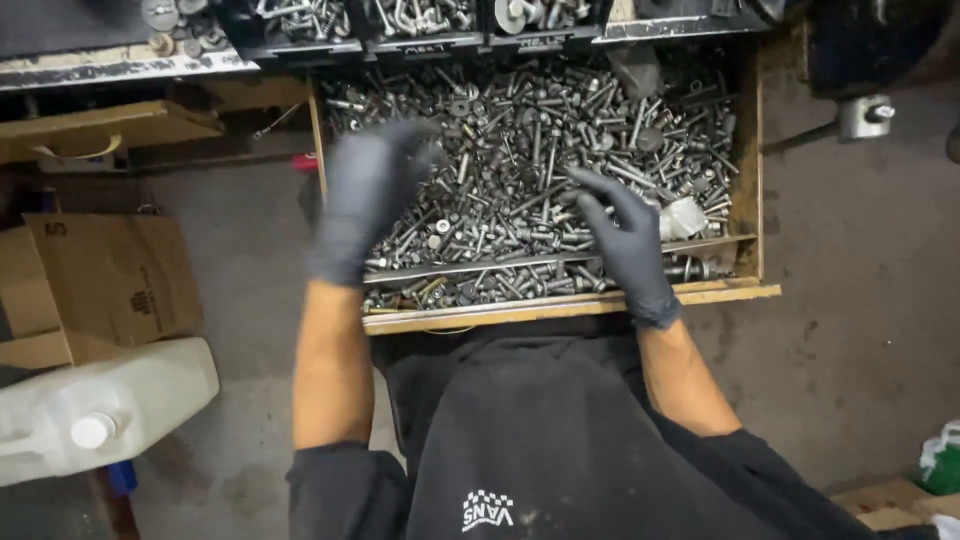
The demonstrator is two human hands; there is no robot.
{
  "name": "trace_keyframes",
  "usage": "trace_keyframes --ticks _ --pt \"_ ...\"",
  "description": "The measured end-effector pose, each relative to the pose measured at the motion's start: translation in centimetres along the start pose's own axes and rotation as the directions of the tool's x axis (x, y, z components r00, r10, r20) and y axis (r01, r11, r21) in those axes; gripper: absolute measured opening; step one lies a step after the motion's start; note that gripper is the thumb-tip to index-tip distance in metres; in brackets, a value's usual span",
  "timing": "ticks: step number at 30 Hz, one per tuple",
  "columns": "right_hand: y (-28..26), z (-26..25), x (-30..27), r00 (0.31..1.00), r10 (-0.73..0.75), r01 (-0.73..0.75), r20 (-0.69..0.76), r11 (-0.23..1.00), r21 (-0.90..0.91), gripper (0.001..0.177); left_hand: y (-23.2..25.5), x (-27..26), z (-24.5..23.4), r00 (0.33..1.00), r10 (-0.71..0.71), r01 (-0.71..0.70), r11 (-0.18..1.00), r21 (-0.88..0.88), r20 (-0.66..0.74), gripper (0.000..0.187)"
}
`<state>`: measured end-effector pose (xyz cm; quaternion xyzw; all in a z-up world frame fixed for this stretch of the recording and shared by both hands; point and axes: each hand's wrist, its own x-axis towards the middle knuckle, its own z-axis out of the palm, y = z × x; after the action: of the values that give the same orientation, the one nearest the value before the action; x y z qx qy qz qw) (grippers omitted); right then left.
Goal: The person sorts through a large collection of metal fasteners in an open drawer. They repeatedly pick up individual bolts and screws, inspect them, and place them back into the drawer, occasionally moving items aside to reach others.
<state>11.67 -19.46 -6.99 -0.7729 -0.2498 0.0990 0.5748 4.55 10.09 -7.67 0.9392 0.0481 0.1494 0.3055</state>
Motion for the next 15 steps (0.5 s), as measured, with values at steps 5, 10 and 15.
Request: trace_keyframes --ticks 5,10,15 --pt "1.1 -1.2 -0.6 0.997 0.035 -0.038 -0.074 0.999 -0.034 0.026 -1.9 0.4 11.9 0.982 -0.075 0.015 0.946 0.323 0.174 0.020" --pt "1.5 -2.5 -1.3 0.991 0.068 -0.071 -0.115 0.997 -0.029 0.027 -2.3 3.5 15.0 0.957 0.192 -0.265 0.884 0.385 0.218 0.039" --pt "3.1 -3.5 -1.5 0.989 0.079 -0.081 -0.126 0.997 -0.012 0.026 -7.2 3.8 20.2 0.962 0.203 -0.264 0.868 0.420 0.184 0.029"
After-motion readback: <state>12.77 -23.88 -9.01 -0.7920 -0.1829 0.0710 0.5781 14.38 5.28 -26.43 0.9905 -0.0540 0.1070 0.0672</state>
